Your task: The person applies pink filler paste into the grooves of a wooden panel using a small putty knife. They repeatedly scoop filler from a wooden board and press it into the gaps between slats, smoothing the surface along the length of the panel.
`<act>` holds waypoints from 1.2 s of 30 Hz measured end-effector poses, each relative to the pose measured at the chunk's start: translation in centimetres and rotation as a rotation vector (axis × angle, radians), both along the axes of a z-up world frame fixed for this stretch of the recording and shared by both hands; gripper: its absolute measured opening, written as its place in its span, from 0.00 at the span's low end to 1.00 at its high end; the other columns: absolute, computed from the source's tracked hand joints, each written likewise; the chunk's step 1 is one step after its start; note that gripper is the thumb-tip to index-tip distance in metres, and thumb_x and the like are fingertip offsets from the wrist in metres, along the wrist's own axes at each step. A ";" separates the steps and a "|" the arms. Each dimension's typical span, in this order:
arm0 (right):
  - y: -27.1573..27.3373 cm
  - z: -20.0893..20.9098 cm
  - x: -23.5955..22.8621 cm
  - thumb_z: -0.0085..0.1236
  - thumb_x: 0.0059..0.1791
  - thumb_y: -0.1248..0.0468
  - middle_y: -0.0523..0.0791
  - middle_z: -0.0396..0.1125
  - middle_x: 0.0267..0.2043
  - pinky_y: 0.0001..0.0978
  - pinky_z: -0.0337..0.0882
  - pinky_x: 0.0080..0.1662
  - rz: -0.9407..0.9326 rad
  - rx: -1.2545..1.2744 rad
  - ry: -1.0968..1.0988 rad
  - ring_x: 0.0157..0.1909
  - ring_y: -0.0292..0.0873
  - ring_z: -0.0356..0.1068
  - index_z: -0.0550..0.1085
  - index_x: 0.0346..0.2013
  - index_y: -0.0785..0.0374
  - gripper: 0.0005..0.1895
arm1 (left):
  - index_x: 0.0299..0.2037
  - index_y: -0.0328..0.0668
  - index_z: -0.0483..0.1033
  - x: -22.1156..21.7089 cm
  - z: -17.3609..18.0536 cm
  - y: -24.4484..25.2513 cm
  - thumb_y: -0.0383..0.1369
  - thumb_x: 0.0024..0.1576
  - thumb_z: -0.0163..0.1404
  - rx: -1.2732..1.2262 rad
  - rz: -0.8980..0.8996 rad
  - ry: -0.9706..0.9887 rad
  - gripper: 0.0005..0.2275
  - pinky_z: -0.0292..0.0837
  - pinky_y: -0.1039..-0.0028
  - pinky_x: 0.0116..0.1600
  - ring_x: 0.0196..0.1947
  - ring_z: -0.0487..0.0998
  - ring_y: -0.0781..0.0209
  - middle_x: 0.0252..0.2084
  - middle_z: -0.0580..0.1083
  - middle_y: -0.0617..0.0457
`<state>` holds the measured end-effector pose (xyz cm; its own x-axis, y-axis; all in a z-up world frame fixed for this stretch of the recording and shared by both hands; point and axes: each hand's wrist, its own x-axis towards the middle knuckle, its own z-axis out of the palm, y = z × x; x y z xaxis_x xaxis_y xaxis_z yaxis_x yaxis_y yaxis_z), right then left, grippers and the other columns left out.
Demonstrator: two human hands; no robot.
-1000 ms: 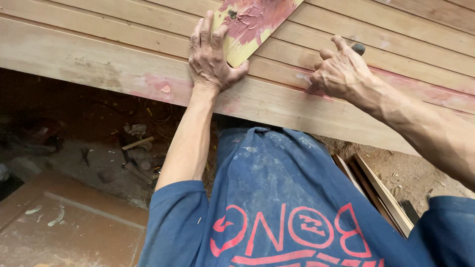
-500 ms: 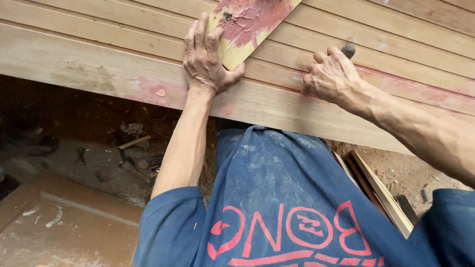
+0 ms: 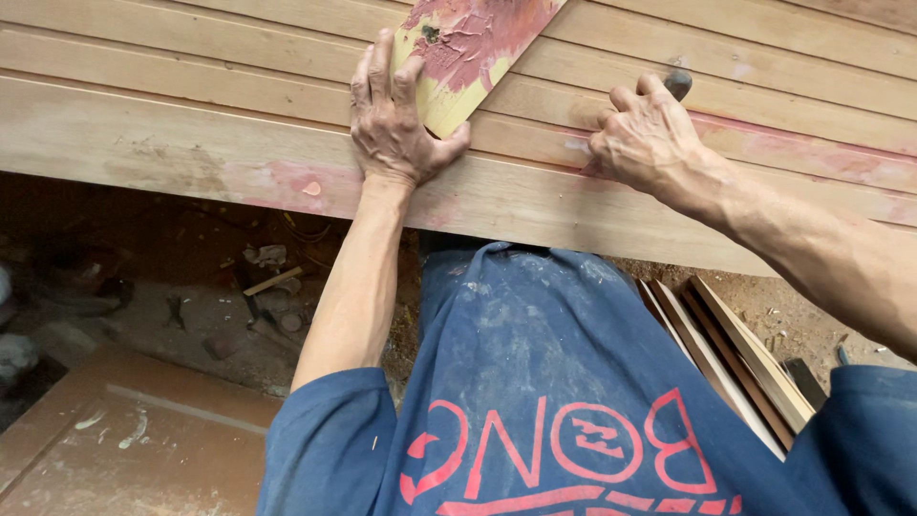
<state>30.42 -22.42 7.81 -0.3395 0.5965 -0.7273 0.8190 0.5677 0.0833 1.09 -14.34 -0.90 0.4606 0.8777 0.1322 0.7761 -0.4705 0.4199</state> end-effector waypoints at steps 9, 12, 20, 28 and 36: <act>-4.1 -1.5 -0.5 0.51 0.54 0.57 0.44 0.72 0.29 0.37 0.64 0.45 0.128 0.189 -0.103 0.37 0.39 0.66 0.77 0.29 0.59 0.14 | 0.61 0.52 0.64 0.0 -0.2 0.0 0.50 0.45 0.62 -0.011 0.001 0.003 0.34 0.67 0.54 0.70 0.70 0.60 0.38 0.73 0.56 0.43; -5.9 -1.7 -1.3 0.54 0.50 0.59 0.45 0.70 0.26 0.37 0.64 0.41 0.080 0.342 -0.067 0.35 0.40 0.66 0.76 0.25 0.61 0.12 | 0.62 0.52 0.64 0.0 -0.2 -0.1 0.50 0.45 0.62 -0.005 -0.004 0.003 0.34 0.67 0.53 0.70 0.70 0.60 0.38 0.73 0.56 0.42; -6.3 5.3 5.8 0.52 0.55 0.60 0.49 0.71 0.28 0.37 0.64 0.22 -0.773 0.380 0.009 0.25 0.44 0.67 0.77 0.43 0.60 0.09 | 0.61 0.49 0.64 0.0 -0.2 0.1 0.49 0.45 0.62 0.009 -0.024 -0.034 0.34 0.66 0.52 0.71 0.70 0.61 0.37 0.72 0.57 0.39; -14.5 0.8 1.7 0.48 0.56 0.61 0.46 0.66 0.25 0.28 0.66 0.23 -2.191 0.033 0.955 0.20 0.36 0.64 0.60 0.71 0.65 0.28 | 0.60 0.44 0.66 0.6 1.3 0.3 0.46 0.43 0.63 -0.018 -0.048 -0.103 0.35 0.62 0.48 0.71 0.68 0.61 0.33 0.70 0.60 0.36; -13.0 -3.8 -6.1 0.34 0.50 0.67 0.48 0.64 0.20 0.32 0.65 0.20 -2.593 0.341 1.284 0.16 0.40 0.62 0.39 0.78 0.58 0.41 | 0.57 0.38 0.65 1.3 1.2 1.4 0.46 0.44 0.65 0.022 -0.155 -0.103 0.35 0.59 0.46 0.70 0.68 0.61 0.33 0.67 0.61 0.31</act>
<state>24.30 -35.44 4.02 0.5792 0.2636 -0.7713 -0.6124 -0.4838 -0.6252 2.41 -12.90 0.33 0.5727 0.7940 0.2039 0.6473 -0.5906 0.4819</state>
